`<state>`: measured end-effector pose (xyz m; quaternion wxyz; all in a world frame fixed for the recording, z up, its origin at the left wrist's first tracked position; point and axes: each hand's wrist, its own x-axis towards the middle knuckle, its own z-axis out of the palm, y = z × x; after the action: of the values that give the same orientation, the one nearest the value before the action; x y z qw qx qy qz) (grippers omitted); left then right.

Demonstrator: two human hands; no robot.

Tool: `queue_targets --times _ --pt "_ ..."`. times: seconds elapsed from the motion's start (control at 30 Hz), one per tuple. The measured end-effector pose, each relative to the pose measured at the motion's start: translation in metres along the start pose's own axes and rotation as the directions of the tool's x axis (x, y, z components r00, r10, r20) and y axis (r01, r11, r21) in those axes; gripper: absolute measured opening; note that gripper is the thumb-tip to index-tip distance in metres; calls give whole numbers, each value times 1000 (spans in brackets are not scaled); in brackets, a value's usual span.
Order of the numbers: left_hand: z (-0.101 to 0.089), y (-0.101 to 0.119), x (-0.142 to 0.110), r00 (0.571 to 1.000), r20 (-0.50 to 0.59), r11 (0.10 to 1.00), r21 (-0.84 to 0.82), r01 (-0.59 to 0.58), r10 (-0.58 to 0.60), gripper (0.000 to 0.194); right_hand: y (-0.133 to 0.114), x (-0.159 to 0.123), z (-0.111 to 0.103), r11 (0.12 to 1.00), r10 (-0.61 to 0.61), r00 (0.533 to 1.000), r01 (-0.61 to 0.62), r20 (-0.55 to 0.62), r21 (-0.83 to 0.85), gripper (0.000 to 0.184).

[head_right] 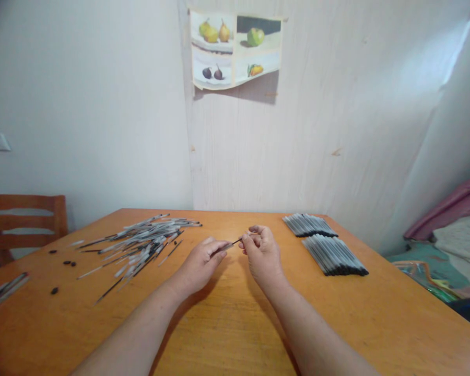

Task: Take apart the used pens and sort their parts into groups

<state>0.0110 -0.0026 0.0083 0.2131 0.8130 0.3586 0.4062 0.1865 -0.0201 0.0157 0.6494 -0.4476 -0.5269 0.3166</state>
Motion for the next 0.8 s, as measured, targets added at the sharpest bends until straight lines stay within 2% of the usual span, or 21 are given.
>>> queue_targets --times 0.23,0.37,0.47,0.57,0.67,0.73,0.8 --pt "5 -5 0 997 -46 997 -59 52 -55 14 16 -6 6 989 -52 990 69 130 -128 35" --pt "5 -6 1 997 -58 994 -93 49 -55 12 17 -6 5 974 -65 976 108 209 -200 32" --pt "4 -7 0 996 -59 993 -101 53 -59 11 14 0 -1 980 -7 986 40 168 -193 35" --pt "4 -9 -1 997 -58 994 -97 54 -60 12 14 13 -19 964 20 998 -4 59 -267 35" --pt "4 -9 -1 997 -58 995 -85 49 -54 13 23 28 -43 878 -18 999 0 -34 -479 30" --pt "4 -9 -1 997 -57 995 -82 52 -57 14 32 35 -55 796 -19 1000 20 7 -605 24" --pt "4 -8 0 996 -59 994 -91 59 -65 14 41 37 -60 716 26 994 55 105 -696 18"
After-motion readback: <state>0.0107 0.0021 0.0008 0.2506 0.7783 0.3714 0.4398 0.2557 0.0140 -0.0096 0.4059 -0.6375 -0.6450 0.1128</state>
